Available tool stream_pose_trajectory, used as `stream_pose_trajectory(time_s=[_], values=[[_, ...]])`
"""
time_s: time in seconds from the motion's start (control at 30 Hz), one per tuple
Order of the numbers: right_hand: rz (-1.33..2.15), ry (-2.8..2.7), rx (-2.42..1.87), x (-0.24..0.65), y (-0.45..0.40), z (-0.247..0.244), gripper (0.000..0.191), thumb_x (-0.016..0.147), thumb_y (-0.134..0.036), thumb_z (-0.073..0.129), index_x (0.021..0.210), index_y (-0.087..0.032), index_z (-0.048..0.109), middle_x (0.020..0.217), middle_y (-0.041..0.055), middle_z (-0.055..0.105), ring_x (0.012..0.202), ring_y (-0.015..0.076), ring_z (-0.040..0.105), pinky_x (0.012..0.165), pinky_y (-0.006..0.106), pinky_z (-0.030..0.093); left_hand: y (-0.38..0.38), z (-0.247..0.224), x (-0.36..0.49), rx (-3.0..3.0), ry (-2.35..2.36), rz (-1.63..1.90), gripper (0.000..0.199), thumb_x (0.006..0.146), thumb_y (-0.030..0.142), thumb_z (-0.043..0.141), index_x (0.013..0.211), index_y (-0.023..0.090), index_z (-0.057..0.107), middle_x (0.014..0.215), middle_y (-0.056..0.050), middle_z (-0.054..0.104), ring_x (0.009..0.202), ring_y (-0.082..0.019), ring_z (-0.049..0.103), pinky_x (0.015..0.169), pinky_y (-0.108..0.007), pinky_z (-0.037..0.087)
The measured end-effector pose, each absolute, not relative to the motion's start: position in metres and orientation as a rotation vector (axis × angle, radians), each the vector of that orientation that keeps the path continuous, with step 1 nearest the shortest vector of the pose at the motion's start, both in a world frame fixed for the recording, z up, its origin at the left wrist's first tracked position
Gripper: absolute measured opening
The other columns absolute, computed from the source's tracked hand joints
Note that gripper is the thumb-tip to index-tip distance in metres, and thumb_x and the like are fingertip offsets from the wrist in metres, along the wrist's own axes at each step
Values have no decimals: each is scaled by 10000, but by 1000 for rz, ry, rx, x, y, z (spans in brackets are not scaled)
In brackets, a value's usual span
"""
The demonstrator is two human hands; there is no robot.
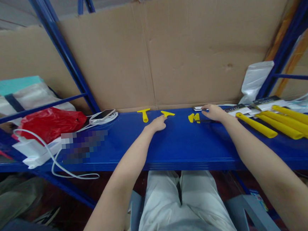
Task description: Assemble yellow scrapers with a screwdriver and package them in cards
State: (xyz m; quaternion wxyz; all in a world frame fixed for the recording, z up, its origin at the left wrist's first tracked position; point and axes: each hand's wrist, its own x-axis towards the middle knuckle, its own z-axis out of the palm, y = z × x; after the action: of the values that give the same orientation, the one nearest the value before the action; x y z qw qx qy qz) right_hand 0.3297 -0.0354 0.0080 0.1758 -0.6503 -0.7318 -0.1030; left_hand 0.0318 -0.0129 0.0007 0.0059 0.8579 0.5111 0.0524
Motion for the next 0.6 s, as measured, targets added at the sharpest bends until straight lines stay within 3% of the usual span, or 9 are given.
stream_pose_trajectory(time_s=[0.17,0.3,0.43,0.6], values=[[-295,-2057,-1859,335,-33,8,382,841,-225,472,1150,-155,686,1172,119,682,1110,266,627,957,361,474,-20,5,34,2707,1616,250,562,778,106,456,1312,231,578,1327,-50,593,1277,-233,497,1089,-328,364],[-339,-1969,-1937,346,-31,7,383,826,-192,463,1125,-206,702,1127,93,703,1060,259,647,903,355,499,-27,3,43,2731,1689,285,476,823,130,445,1263,207,607,1291,-106,555,1196,-267,533,1026,-370,428],[-332,-1833,-2075,358,-33,10,419,800,-162,475,1159,-178,690,1110,134,699,1051,285,644,884,389,506,-33,1,49,2791,1704,288,437,829,129,438,1225,182,615,1294,-130,507,1203,-292,494,998,-411,444],[-343,-1669,-2177,365,-39,9,421,798,-192,506,1183,-156,673,1153,191,660,1091,345,614,889,467,496,-28,-1,45,2788,1649,281,476,837,158,426,1287,202,575,1304,-107,510,1206,-262,500,1017,-376,431]])
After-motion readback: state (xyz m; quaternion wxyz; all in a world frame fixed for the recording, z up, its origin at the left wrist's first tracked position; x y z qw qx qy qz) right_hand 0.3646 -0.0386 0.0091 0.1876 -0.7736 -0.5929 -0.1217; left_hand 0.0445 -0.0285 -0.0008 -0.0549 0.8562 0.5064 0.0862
